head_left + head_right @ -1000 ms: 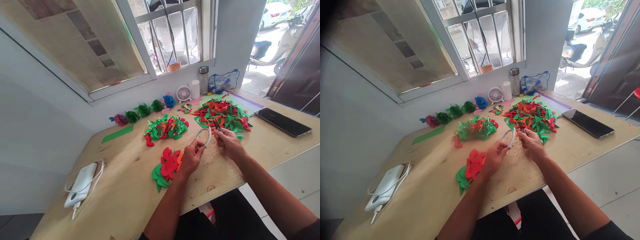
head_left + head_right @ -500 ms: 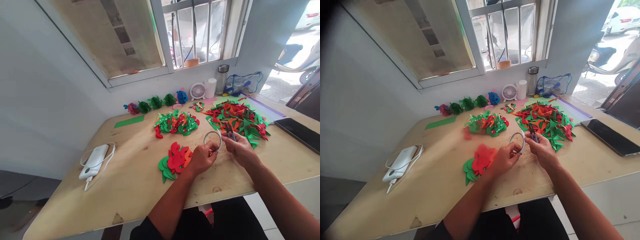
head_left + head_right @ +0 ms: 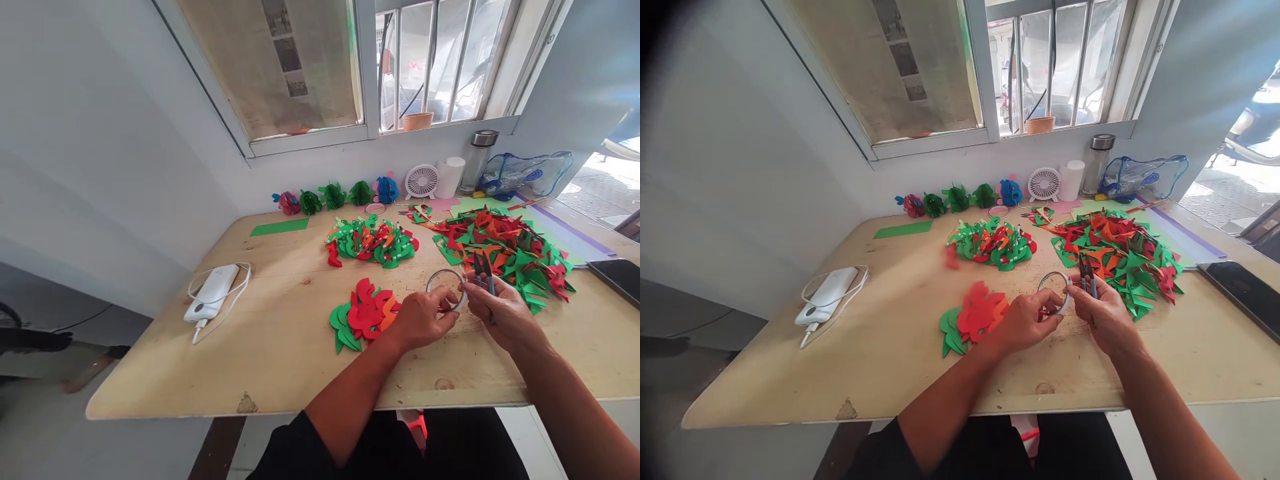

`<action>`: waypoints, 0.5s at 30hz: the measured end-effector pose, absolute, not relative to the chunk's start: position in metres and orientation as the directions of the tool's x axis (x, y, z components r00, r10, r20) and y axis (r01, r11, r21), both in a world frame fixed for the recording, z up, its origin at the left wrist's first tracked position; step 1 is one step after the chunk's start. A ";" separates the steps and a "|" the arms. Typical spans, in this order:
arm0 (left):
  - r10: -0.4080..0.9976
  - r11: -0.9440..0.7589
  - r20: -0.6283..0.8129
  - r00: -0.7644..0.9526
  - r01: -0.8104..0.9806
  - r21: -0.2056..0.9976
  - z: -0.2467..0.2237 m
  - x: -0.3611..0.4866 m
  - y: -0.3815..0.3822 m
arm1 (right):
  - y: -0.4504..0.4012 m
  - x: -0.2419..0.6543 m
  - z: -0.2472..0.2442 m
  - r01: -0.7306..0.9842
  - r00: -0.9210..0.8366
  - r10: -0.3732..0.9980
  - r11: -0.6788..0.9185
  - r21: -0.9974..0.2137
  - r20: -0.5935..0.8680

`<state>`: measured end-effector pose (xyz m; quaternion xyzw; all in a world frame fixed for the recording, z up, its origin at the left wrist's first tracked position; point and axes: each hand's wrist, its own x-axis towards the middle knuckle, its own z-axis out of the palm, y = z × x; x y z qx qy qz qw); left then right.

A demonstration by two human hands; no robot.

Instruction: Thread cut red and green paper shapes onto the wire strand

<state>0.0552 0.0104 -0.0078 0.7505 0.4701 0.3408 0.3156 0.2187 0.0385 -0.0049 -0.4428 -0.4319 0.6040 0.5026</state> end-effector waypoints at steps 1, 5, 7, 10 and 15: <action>0.930 -0.336 0.205 0.306 0.476 0.813 -0.009 0.056 0.011 | 0.038 0.218 -0.004 -0.226 -0.108 0.989 -0.122 -0.967 -0.100; 0.952 -0.258 0.164 0.257 0.390 0.884 -0.010 0.059 0.012 | 0.034 0.214 -0.002 -0.235 -0.120 0.989 -0.109 -0.966 -0.083; 0.960 -0.229 0.153 0.235 0.344 0.910 -0.010 0.060 0.011 | 0.033 0.212 -0.002 -0.229 -0.125 0.990 -0.098 -0.968 -0.070; 0.966 -0.199 0.142 0.215 0.271 0.942 -0.008 0.060 0.011 | 0.032 0.210 -0.002 -0.193 -0.148 0.988 -0.070 -0.979 -0.041; 0.963 -0.211 0.156 0.218 0.256 0.943 -0.006 0.059 0.011 | 0.031 0.207 0.000 -0.098 -0.092 0.995 0.025 -0.995 0.034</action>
